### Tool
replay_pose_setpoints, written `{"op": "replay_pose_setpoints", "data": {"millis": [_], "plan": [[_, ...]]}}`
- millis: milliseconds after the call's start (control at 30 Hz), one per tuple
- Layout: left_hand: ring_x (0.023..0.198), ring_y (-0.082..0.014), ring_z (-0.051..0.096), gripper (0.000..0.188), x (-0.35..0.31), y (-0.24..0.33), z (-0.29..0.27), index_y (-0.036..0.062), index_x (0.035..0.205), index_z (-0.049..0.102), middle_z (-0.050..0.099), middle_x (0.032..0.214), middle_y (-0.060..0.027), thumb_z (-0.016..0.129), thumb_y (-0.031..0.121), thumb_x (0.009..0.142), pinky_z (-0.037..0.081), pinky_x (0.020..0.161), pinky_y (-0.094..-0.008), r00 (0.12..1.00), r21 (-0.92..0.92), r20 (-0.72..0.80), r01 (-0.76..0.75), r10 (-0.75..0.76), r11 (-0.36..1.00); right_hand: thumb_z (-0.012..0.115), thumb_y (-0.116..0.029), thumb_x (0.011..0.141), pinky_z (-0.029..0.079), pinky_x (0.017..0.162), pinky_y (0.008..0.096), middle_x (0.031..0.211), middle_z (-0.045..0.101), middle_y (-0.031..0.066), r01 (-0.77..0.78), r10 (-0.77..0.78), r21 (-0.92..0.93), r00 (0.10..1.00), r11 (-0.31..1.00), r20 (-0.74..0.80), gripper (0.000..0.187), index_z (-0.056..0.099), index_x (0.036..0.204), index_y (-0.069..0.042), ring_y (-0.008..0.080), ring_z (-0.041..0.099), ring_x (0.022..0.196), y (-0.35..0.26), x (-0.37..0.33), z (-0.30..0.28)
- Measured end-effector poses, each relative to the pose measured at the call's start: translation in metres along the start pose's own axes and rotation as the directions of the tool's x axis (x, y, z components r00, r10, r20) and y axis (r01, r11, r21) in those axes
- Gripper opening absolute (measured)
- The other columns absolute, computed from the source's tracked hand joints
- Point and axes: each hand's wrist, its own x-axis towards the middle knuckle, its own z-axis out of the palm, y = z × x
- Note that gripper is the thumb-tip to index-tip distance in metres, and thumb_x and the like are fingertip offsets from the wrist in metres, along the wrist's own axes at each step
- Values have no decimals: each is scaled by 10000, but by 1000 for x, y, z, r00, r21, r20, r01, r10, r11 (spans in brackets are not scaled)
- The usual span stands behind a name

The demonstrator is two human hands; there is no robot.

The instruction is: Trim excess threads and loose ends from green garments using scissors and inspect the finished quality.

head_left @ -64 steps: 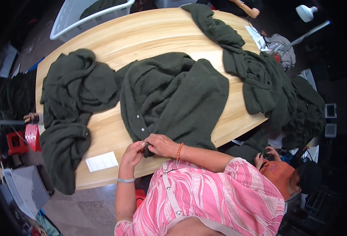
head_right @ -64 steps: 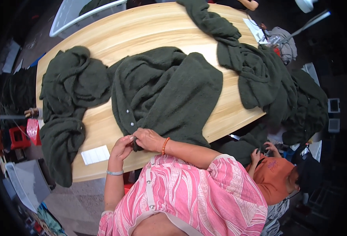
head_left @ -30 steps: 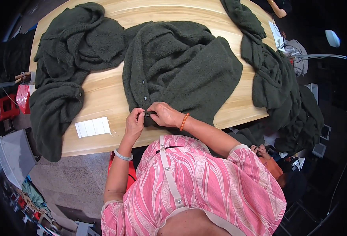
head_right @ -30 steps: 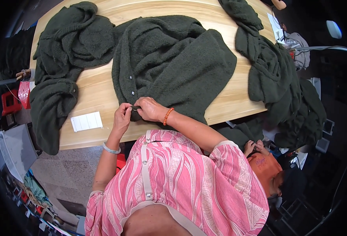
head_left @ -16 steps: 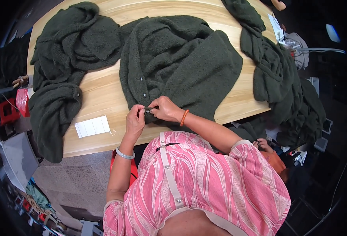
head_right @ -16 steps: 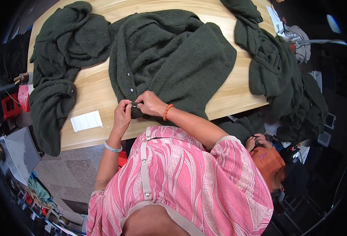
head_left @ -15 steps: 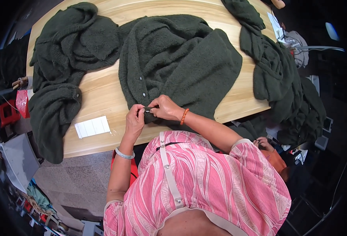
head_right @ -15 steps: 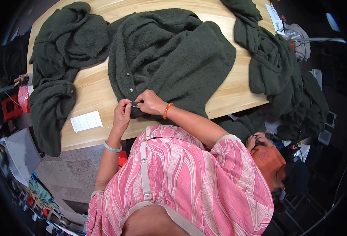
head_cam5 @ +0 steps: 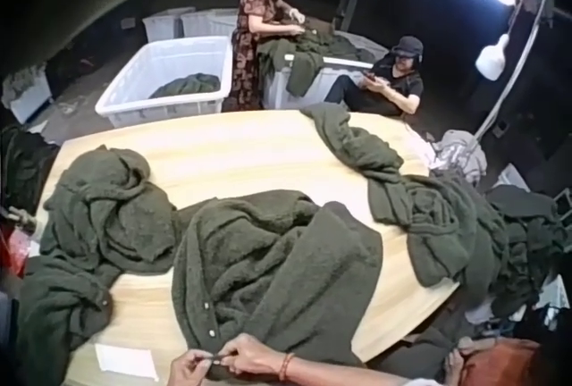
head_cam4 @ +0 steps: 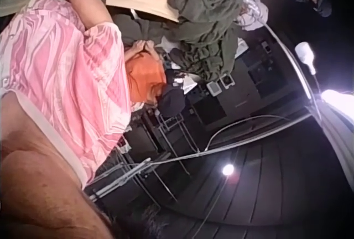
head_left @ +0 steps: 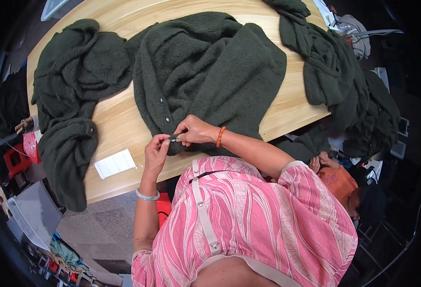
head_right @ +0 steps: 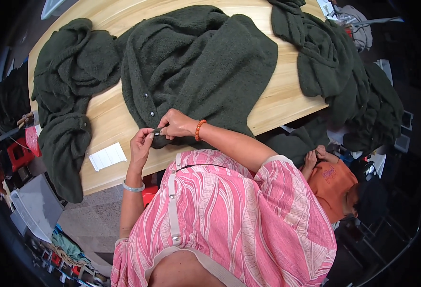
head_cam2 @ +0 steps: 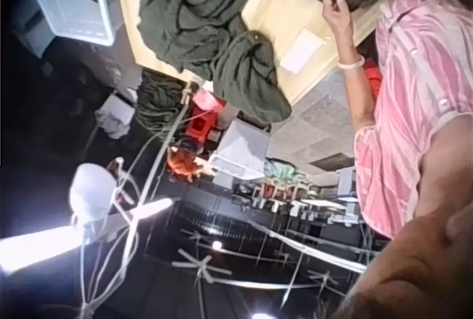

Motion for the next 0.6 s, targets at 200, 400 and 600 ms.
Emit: {"op": "replay_pose_setpoints", "data": {"millis": [200, 400, 600], "plan": [[790, -59, 564, 139, -5, -1, -2, -11, 1004, 672, 630, 881, 7, 671, 19, 868, 455, 691, -202, 1000, 53, -8, -22, 22, 998, 649, -72, 830, 493, 552, 284, 649, 663, 82, 95, -100, -205, 995, 974, -14, 165, 720, 923, 43, 120, 621, 568, -5, -4, 1], [781, -62, 571, 139, -1, -8, -9, -23, 1005, 706, 650, 877, -8, 662, -7, 873, 455, 694, -191, 1000, -19, -16, -13, 13, 1000, 641, -67, 812, 505, 572, 308, 654, 668, 106, 133, -147, -270, 989, 954, -33, 178, 715, 923, 51, 143, 636, 581, -7, -4, 2], [766, -65, 597, 147, -2, -5, -14, -30, 1014, 700, 684, 885, -45, 652, -28, 875, 474, 702, -187, 982, -236, -4, 185, -191, 954, 651, -60, 837, 509, 566, 260, 681, 677, 94, -14, 14, -48, 1000, 999, -5, 170, 705, 945, 60, 118, 646, 601, -3, -1, 6]]}}
